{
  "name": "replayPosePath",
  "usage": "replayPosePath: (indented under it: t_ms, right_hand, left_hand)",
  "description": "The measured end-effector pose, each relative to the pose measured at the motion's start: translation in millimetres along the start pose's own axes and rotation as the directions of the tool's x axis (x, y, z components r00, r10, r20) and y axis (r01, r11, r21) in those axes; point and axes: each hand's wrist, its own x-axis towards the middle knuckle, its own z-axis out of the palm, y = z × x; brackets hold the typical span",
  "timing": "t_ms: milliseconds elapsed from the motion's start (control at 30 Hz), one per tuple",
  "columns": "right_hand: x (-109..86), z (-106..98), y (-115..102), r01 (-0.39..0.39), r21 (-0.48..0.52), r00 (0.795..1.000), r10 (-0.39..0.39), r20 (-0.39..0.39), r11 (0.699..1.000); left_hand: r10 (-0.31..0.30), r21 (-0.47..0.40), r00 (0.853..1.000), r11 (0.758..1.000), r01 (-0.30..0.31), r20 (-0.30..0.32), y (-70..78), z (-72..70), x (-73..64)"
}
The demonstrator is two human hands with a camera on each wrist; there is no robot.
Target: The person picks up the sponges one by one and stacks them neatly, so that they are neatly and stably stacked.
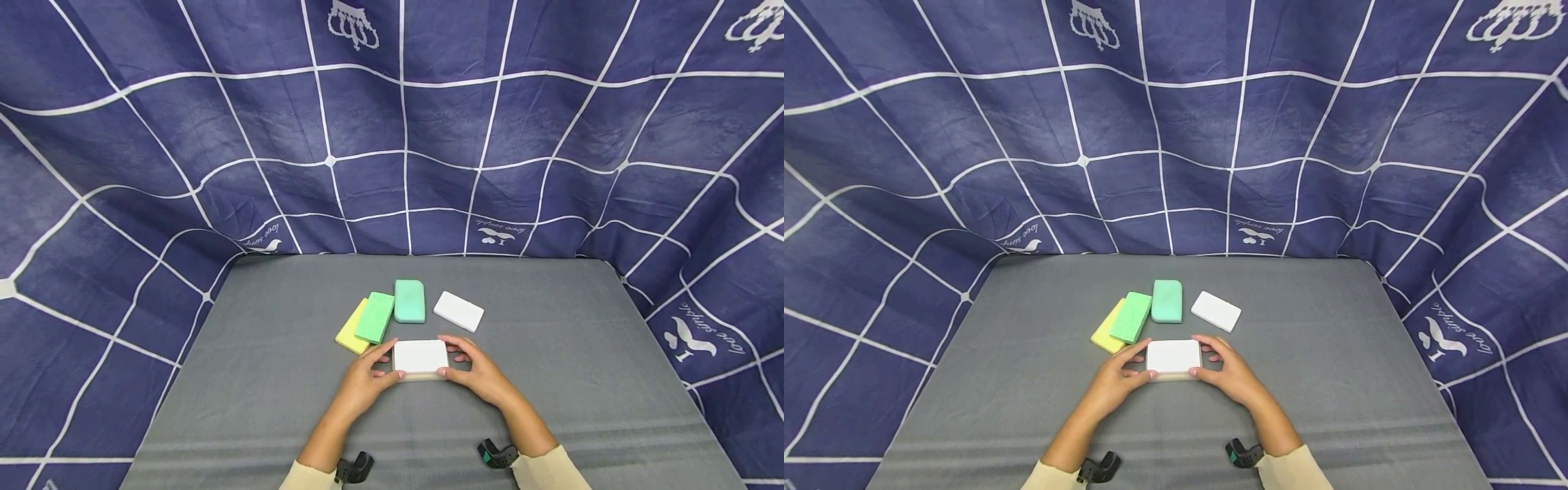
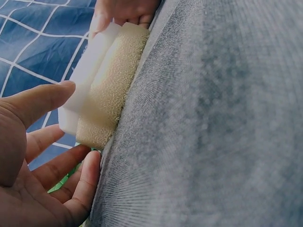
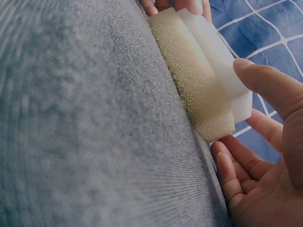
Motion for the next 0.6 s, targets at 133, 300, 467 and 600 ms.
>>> replayPosePath:
  t_ms: [133,300,467,600]
  right_hand:
    - [0.7,-1.9,-1.4,-0.02,0.06,1.0,0.02,-0.002,0.998]
    - [3.0,-6.4,-6.8,-0.03,0.13,0.998,0.038,-0.059,0.991]
    - [5.0,-14.9,-9.2,-0.028,0.154,0.988,0.051,-0.143,0.988]
    - [6.1,-22.1,-8.4,-0.025,0.143,0.979,0.054,-0.197,0.989]
  left_hand:
    - [0.003,-0.003,1.0,1.0,-0.003,0.0,0.5,0.4,0.8]
    - [-0.014,-0.007,1.0,1.0,0.014,-0.002,-0.2,1.1,0.6]
    - [-0.019,-0.012,1.0,1.0,0.019,0.001,-0.4,0.9,0.4]
    - [-0.018,-0.013,1.0,1.0,0.018,0.0,-0.9,0.8,0.3]
